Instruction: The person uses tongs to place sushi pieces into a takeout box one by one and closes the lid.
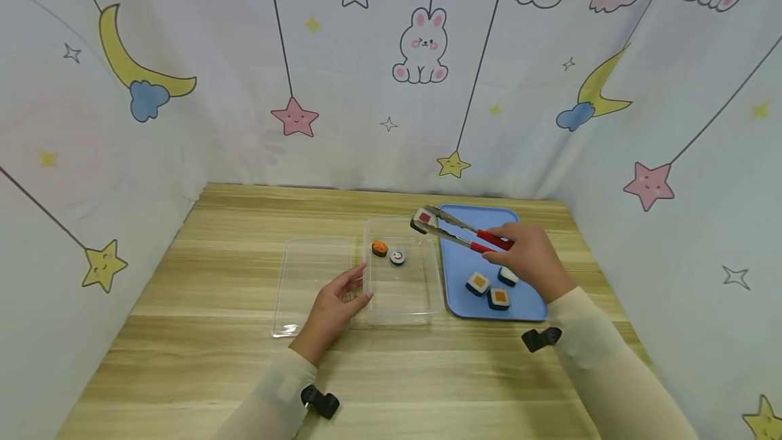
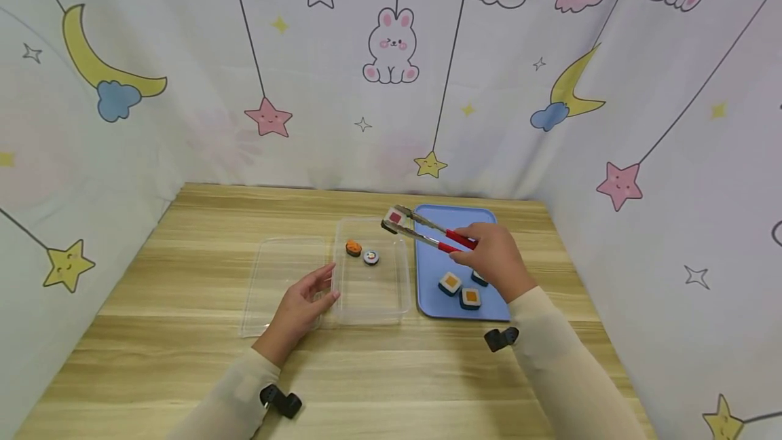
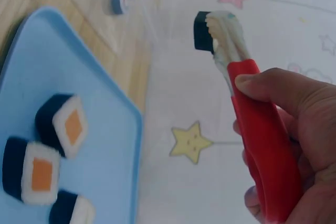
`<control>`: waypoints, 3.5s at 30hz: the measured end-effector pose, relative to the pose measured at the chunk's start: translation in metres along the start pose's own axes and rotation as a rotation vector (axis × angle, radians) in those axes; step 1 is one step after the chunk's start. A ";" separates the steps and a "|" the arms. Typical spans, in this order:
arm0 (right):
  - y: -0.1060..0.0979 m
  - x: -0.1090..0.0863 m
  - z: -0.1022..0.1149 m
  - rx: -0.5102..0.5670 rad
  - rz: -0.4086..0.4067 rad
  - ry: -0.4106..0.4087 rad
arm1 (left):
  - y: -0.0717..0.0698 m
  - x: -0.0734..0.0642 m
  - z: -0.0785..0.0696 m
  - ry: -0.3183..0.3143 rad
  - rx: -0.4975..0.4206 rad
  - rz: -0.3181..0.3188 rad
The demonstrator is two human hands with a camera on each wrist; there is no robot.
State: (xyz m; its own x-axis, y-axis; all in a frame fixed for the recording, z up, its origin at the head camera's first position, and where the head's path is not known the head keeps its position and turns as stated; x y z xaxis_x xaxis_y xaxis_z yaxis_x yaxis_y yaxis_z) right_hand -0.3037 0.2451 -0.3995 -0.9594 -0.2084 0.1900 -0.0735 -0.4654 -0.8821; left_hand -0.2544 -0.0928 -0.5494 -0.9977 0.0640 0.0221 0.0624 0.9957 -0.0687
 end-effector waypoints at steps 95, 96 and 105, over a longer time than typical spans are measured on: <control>-0.018 -0.117 -0.146 -0.107 0.052 0.274 | -0.001 0.000 0.003 -0.015 0.031 0.002; -0.017 -0.117 -0.147 -0.105 0.054 0.279 | -0.001 0.000 0.003 -0.014 0.031 0.001; -0.018 -0.117 -0.144 -0.125 0.031 0.244 | -0.001 0.000 0.002 -0.003 0.045 -0.006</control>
State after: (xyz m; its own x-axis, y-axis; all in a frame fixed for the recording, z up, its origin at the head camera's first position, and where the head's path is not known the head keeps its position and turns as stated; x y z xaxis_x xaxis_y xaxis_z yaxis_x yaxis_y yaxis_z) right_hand -0.2291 0.4018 -0.4679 -0.9978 -0.0009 0.0661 -0.0616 -0.3489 -0.9351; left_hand -0.2548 -0.0937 -0.5509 -0.9982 0.0575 0.0196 0.0549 0.9920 -0.1134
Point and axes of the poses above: each hand's wrist, its own x-axis towards the middle knuckle, its own y-axis out of the palm, z = x × y, the point moved 8 cm from there along x, towards the middle knuckle, and after that the axes turned 4 degrees about -z, right-handed, at the moved point
